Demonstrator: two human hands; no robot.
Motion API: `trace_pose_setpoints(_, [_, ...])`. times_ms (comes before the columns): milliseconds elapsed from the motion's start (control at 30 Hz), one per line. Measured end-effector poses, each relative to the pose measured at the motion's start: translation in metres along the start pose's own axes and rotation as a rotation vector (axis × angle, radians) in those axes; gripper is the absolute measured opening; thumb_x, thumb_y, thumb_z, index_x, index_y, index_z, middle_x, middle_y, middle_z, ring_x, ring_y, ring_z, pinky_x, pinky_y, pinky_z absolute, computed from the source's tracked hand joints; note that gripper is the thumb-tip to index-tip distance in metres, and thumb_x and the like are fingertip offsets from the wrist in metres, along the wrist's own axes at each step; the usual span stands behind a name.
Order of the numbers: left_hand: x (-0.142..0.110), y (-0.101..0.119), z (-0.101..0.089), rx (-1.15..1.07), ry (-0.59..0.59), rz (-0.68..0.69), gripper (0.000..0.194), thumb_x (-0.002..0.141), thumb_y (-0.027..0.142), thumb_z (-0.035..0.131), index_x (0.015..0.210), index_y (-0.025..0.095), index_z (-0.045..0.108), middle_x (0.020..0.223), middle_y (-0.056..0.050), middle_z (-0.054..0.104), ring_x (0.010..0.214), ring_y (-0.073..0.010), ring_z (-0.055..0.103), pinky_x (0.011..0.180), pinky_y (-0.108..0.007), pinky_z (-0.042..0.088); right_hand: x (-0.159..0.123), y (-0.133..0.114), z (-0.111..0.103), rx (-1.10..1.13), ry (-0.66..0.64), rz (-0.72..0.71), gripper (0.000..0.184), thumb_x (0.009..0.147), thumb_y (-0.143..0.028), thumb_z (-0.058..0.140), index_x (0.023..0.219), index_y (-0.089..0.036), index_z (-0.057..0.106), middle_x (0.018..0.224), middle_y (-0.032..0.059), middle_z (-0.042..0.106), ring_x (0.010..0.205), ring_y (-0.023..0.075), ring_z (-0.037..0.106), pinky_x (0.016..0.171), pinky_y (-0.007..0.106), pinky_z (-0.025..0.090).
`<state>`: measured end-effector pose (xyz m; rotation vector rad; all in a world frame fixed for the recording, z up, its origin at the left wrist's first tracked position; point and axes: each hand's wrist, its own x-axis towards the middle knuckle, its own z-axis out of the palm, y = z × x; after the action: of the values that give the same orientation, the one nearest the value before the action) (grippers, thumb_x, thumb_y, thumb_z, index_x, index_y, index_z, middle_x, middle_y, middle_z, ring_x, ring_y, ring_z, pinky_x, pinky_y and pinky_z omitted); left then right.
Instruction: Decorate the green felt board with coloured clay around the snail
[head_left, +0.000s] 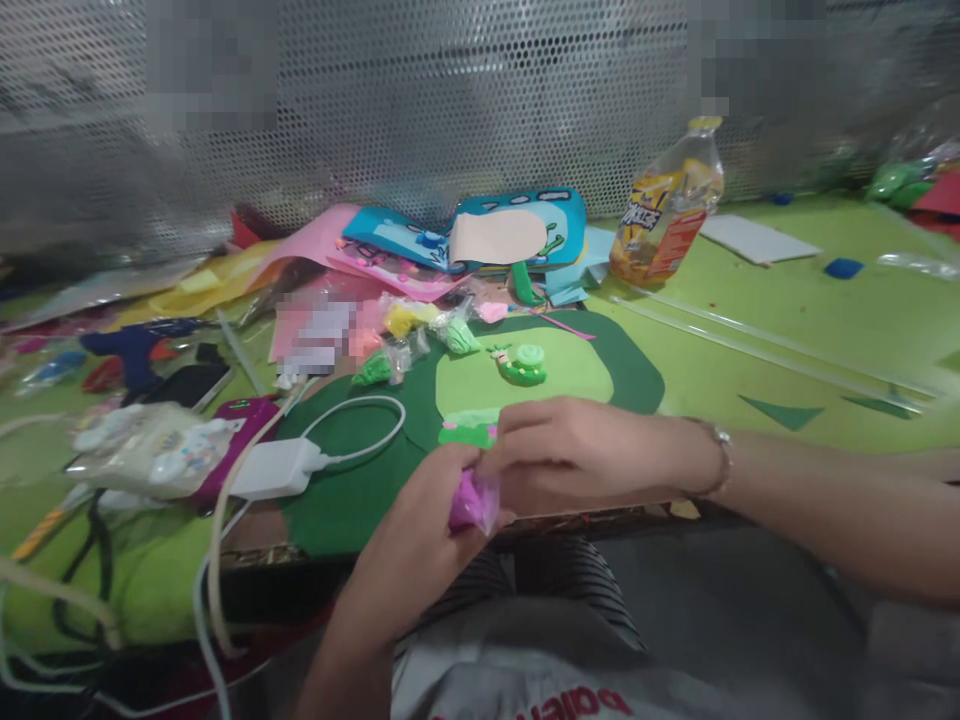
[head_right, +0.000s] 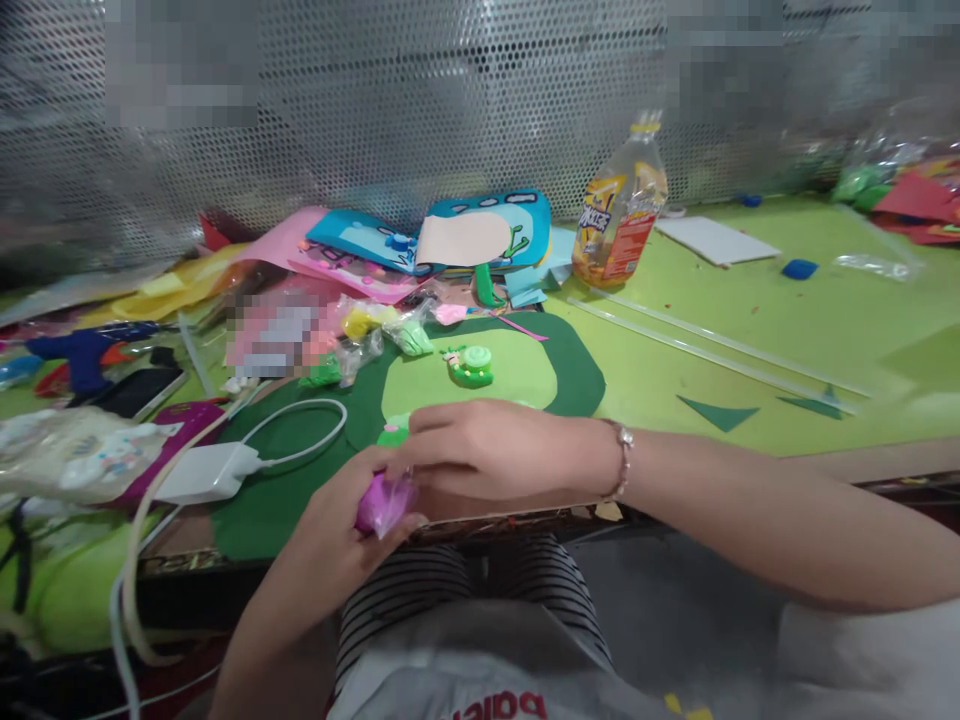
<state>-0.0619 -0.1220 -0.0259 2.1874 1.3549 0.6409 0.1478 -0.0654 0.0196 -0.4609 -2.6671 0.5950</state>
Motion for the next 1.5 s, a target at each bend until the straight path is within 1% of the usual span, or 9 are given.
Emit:
trace_pose_setpoints(67, [-0.001, 0.000, 0.000, -0.032, -0.016, -0.034, 0.024, 0.084, 0.031, 0.057, 0.106, 0.024, 0.050, 0.102, -0.001, 0.062, 0.093, -0.0184, 0.060, 0.079, -0.029, 0.049, -0.002, -0.003, 0.006, -0.033, 0.004, -0.097, 0.026, 0.094, -0.022, 0.045, 0.112, -0.014, 0.061, 0.095, 0.0093, 0.059, 0.077, 0.0128, 0.054, 0.068, 0.023, 0.044])
trace_pose_setpoints(267, [-0.005, -0.005, 0.002, -0.014, 0.018, -0.007, 0.030, 0.082, 0.025, 0.058, 0.110, 0.025, 0.048, 0.105, -0.001, 0.060, 0.097, -0.0192, 0.059, 0.083, -0.030, 0.046, -0.005, 0.000, 0.011, -0.111, 0.130, -0.197, 0.024, 0.095, -0.025, 0.045, 0.102, -0.013, 0.064, 0.089, 0.0081, 0.062, 0.074, 0.0116, 0.056, 0.067, 0.021, 0.046])
trace_pose_setpoints(433, [-0.003, -0.002, 0.003, -0.028, -0.003, -0.011, 0.025, 0.086, 0.031, 0.054, 0.108, 0.023, 0.048, 0.103, -0.004, 0.060, 0.097, -0.0214, 0.059, 0.082, -0.033, 0.047, -0.002, -0.001, 0.015, -0.176, 0.140, -0.212, 0.025, 0.095, -0.024, 0.044, 0.103, -0.011, 0.064, 0.086, 0.0090, 0.064, 0.077, 0.0145, 0.058, 0.068, 0.024, 0.048])
trace_pose_setpoints(700, [-0.001, 0.003, 0.003, -0.009, -0.094, -0.028, 0.020, 0.088, 0.036, 0.052, 0.101, 0.022, 0.049, 0.100, -0.004, 0.058, 0.099, -0.0224, 0.056, 0.084, -0.037, 0.045, 0.002, 0.001, 0.020, -0.028, 0.081, -0.173, 0.018, 0.093, -0.020, 0.048, 0.094, -0.012, 0.064, 0.086, 0.0081, 0.066, 0.082, 0.0136, 0.059, 0.077, 0.025, 0.050])
trace_pose_setpoints(967, [-0.002, 0.001, 0.002, -0.049, -0.063, -0.047, 0.027, 0.084, 0.029, 0.056, 0.109, 0.024, 0.048, 0.106, -0.003, 0.059, 0.101, -0.0211, 0.057, 0.086, -0.035, 0.046, 0.001, -0.001, 0.022, 0.007, 0.236, -0.206, 0.012, 0.086, -0.013, 0.053, 0.091, -0.011, 0.064, 0.077, 0.0077, 0.063, 0.069, 0.0124, 0.056, 0.062, 0.024, 0.048])
trace_pose_setpoints(1100, [-0.002, 0.000, 0.003, -0.019, -0.015, -0.046, 0.028, 0.084, 0.027, 0.056, 0.110, 0.024, 0.049, 0.104, -0.003, 0.061, 0.099, -0.0211, 0.058, 0.084, -0.034, 0.047, 0.002, 0.000, 0.018, 0.103, 0.324, -0.108, 0.011, 0.085, -0.013, 0.054, 0.088, -0.013, 0.064, 0.071, 0.0036, 0.059, 0.062, 0.0098, 0.052, 0.057, 0.022, 0.045])
trace_pose_setpoints(1233, [-0.004, 0.001, 0.003, 0.046, 0.013, 0.060, 0.030, 0.079, 0.024, 0.060, 0.108, 0.022, 0.050, 0.102, -0.003, 0.061, 0.098, -0.0212, 0.058, 0.084, -0.034, 0.047, 0.014, 0.012, 0.010, 0.066, 0.416, 0.041, 0.011, 0.085, -0.012, 0.054, 0.081, -0.014, 0.065, 0.070, 0.0027, 0.059, 0.065, 0.0103, 0.053, 0.058, 0.022, 0.044])
trace_pose_setpoints(1367, [-0.004, 0.003, 0.003, 0.095, -0.002, 0.181, 0.027, 0.077, 0.021, 0.063, 0.102, 0.022, 0.052, 0.099, -0.003, 0.060, 0.097, -0.0211, 0.055, 0.086, -0.034, 0.045, 0.034, 0.028, 0.009, -0.010, 0.271, 0.144, 0.011, 0.085, -0.013, 0.055, 0.079, -0.015, 0.065, 0.074, 0.0024, 0.058, 0.065, 0.0102, 0.053, 0.059, 0.022, 0.043])
trace_pose_setpoints(1500, [-0.003, 0.004, 0.001, 0.118, -0.006, 0.216, 0.027, 0.078, 0.024, 0.062, 0.102, 0.021, 0.052, 0.099, -0.004, 0.060, 0.098, -0.0218, 0.054, 0.087, -0.035, 0.044, 0.047, 0.038, 0.019, -0.144, 0.103, 0.139, 0.014, 0.087, -0.014, 0.051, 0.082, -0.014, 0.065, 0.082, 0.0054, 0.057, 0.073, 0.0139, 0.054, 0.067, 0.027, 0.044])
